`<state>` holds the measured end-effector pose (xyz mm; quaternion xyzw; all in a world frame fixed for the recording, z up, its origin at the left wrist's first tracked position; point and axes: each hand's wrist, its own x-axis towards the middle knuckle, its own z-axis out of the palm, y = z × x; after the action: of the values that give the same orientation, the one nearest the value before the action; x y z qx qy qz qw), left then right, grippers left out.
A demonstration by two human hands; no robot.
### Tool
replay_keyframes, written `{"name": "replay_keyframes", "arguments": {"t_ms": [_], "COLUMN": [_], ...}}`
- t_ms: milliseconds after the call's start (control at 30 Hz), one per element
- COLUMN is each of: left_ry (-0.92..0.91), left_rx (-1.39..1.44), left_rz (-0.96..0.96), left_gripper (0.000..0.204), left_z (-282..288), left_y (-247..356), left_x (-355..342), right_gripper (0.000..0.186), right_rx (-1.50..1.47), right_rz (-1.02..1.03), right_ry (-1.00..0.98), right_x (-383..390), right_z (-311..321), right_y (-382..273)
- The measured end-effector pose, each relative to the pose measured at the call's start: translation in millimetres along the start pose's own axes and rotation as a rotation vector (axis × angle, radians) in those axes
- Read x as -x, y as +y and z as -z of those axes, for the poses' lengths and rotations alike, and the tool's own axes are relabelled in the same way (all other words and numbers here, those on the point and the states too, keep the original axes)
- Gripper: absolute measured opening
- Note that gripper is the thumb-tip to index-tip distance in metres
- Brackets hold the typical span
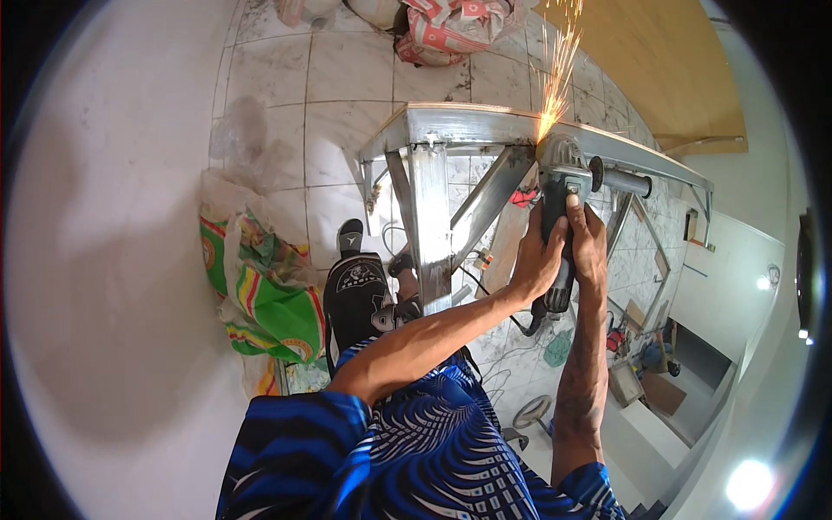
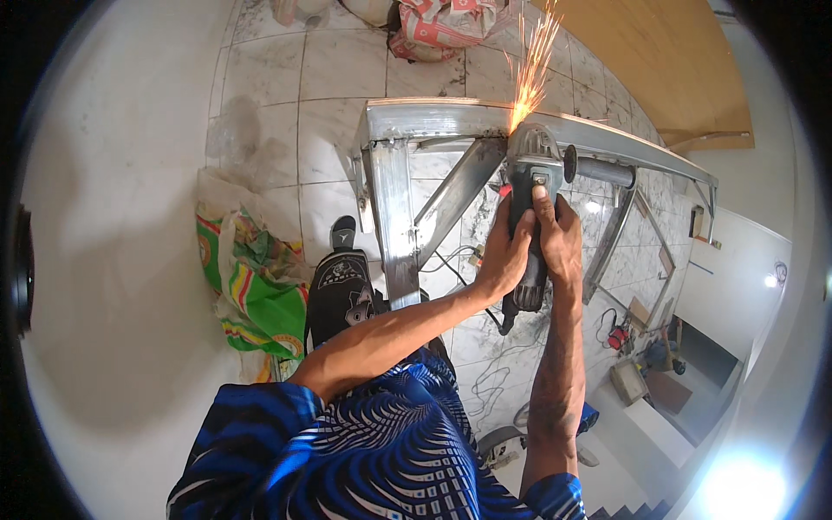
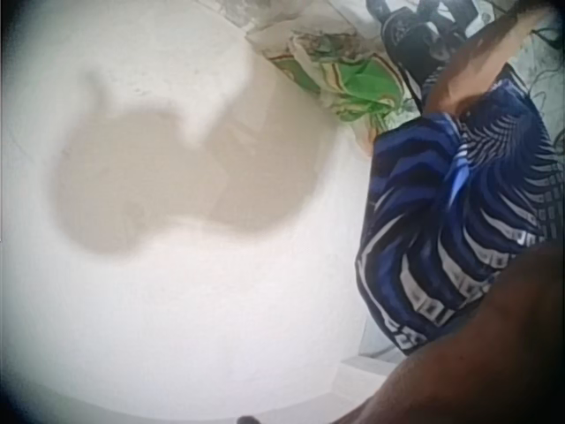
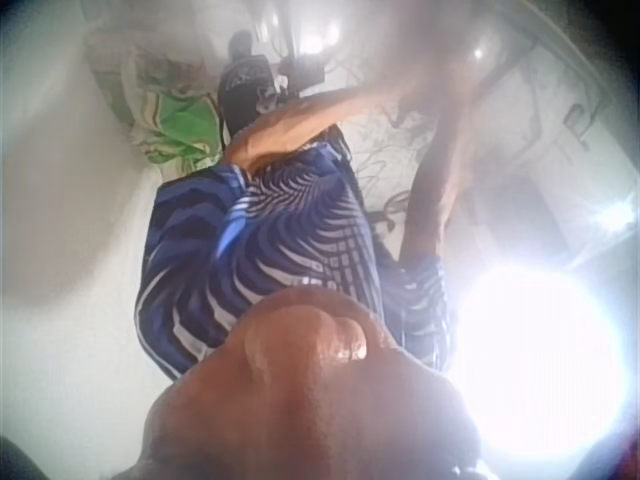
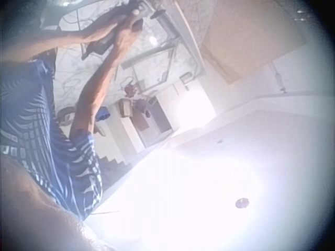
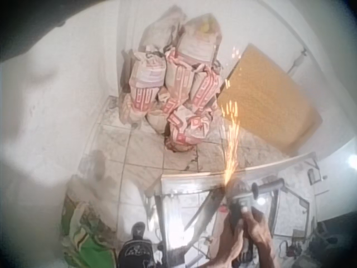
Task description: The person uses an angle grinder to cut through segments of a metal frame on the floor.
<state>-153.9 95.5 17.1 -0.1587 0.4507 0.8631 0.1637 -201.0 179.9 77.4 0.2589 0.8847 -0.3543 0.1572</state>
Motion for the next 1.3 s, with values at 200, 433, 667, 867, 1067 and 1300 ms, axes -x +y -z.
{"name": "replay_keyframes", "arguments": {"t_ms": [200,433,667,867,1067,1300], "left_ry": [0.042,-0.013,0.011,-0.133,-0.225,-0.343], "left_rx": [-0.012,0.07,0.056,-0.196,-0.459,-0.711], "left_rz": [-0.023,0.029,0.039,0.152,0.03,0.069], "left_gripper": [0.064,0.058,0.055,0.061,0.065,0.065], "left_z": [-2.6,-2.0,1.3,12.4,21.2,32.8], "left_y": [-2.7,-0.9,2.5,27.6,18.2,6.1], "left_x": [2.0,-1.4,0.3,20.8,44.6,64.5], "right_gripper": [0.063,0.062,0.062,0.065,0.072,0.066], "right_rx": [0.008,-0.016,-0.02,-0.435,-0.877,-0.93], "right_rz": [0.02,0.015,-0.004,-0.118,-0.273,-0.364], "right_ry": [-0.022,-0.014,-0.026,0.079,0.16,0.148], "right_x": [0.5,-0.5,1.0,34.4,66.5,94.6], "right_z": [-1.3,0.0,-3.0,-13.4,-34.8,-40.4], "right_y": [-3.9,1.6,-0.5,34.7,72.6,96.3]}}
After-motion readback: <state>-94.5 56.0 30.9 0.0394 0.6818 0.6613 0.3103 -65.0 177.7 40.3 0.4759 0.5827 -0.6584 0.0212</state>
